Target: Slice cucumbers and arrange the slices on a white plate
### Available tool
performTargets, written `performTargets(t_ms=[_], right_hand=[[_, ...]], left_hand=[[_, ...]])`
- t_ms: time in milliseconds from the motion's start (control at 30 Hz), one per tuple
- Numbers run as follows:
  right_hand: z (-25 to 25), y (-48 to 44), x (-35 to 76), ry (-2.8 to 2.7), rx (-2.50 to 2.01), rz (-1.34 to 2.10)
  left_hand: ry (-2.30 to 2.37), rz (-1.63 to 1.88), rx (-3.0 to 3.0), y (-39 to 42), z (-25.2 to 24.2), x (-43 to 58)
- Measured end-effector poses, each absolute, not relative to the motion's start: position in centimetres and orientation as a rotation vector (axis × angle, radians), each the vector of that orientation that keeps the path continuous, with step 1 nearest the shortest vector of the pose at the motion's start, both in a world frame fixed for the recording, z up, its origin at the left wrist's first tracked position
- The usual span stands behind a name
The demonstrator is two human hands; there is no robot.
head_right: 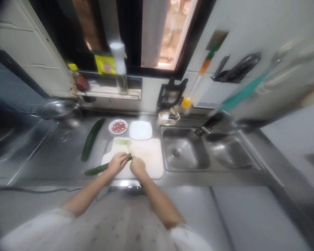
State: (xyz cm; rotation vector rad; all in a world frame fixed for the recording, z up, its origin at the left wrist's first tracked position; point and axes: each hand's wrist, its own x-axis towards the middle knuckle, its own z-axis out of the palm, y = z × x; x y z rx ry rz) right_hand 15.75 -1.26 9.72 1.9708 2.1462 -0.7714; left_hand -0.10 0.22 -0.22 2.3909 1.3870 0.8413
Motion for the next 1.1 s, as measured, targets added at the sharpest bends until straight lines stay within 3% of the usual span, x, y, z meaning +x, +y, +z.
performTargets(t_ms=[1100], right_hand=[[9.1,-3.9,17.4,2.072,1.930,-0.759]], left_hand=[[1.386,0.828,2.394,0.3,-0.2,-0.1]])
